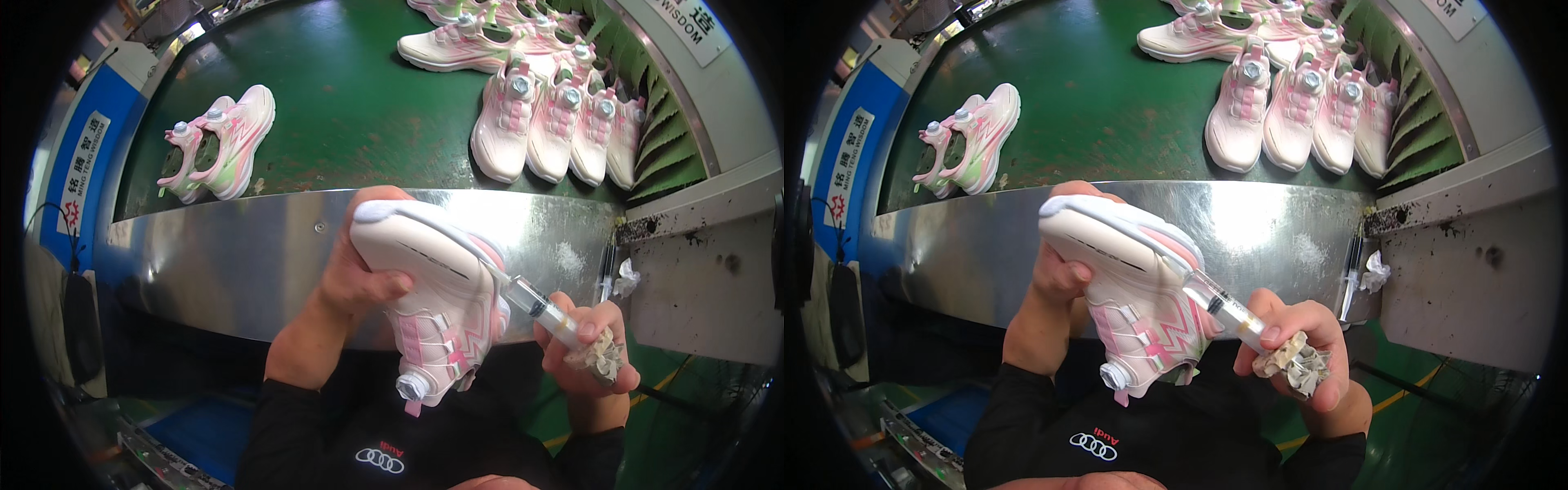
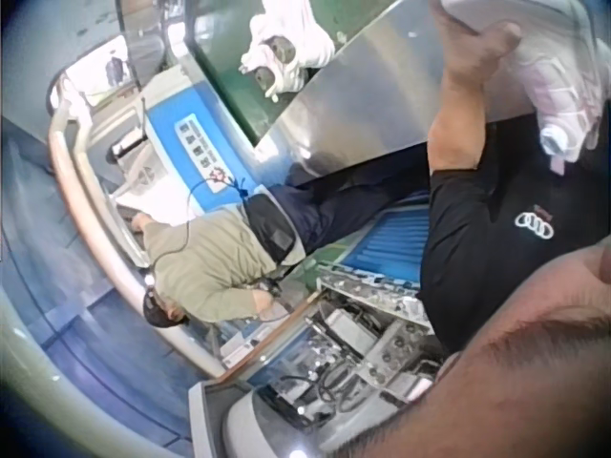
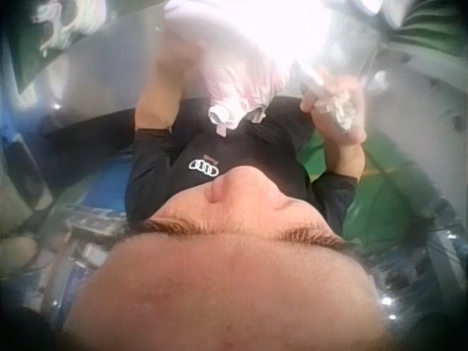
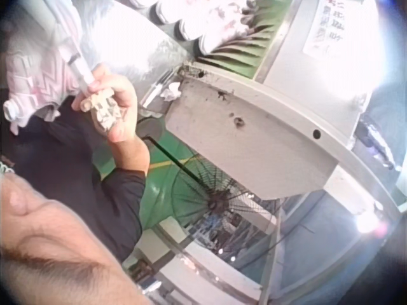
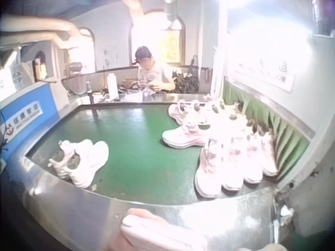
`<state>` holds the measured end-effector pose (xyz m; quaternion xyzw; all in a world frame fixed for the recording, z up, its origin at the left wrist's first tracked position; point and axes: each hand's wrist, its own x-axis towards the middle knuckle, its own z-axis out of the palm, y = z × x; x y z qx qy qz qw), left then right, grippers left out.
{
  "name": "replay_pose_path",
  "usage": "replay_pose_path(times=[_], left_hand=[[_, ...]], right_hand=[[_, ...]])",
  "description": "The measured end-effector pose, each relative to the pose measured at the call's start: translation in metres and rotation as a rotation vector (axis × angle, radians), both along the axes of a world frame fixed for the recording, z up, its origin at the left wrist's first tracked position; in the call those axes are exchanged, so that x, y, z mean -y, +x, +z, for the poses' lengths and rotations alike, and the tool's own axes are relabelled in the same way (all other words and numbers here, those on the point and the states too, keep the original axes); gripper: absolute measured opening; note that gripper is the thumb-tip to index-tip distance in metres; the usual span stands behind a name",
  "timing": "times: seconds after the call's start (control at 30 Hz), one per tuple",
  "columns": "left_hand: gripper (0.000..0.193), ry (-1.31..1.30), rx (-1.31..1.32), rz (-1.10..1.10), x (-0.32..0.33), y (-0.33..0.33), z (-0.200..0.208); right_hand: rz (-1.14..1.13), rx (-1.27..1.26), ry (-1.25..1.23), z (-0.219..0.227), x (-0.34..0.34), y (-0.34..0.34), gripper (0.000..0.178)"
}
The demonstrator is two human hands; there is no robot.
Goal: The person picks up shoes one at a time from a conveyor belt, applies adhesive along the shoe seams using a syringe, and places each shoe back onto the conveyor belt.
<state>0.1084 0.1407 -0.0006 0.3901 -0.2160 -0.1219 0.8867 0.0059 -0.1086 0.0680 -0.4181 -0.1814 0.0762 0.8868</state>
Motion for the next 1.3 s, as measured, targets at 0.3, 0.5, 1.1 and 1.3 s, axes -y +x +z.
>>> replay_pose_path(times=[0.3, 0.5, 1.1, 1.3], left_hand=[[0.079, 0.165, -0.174, 0.057, -0.009, 0.006, -0.003], [0.070, 0.114, -0.227, 0.024, -0.006, 0.016, -0.009], [0.058, -0.188, -0.492, -0.090, -0.005, 0.031, -0.020], [0.059, -0.161, -0.532, -0.117, -0.003, 0.036, -0.019]], right_hand=[[-0.020, -0.061, -0.115, -0.025, 0.007, -0.008, 0.048], [0.019, -0.081, -0.084, -0.049, 0.019, -0.016, 0.068], [0.017, -0.219, -0.093, -0.057, 0.027, -0.047, 0.066], [-0.014, -0.133, -0.146, -0.065, 0.031, -0.052, 0.065]])
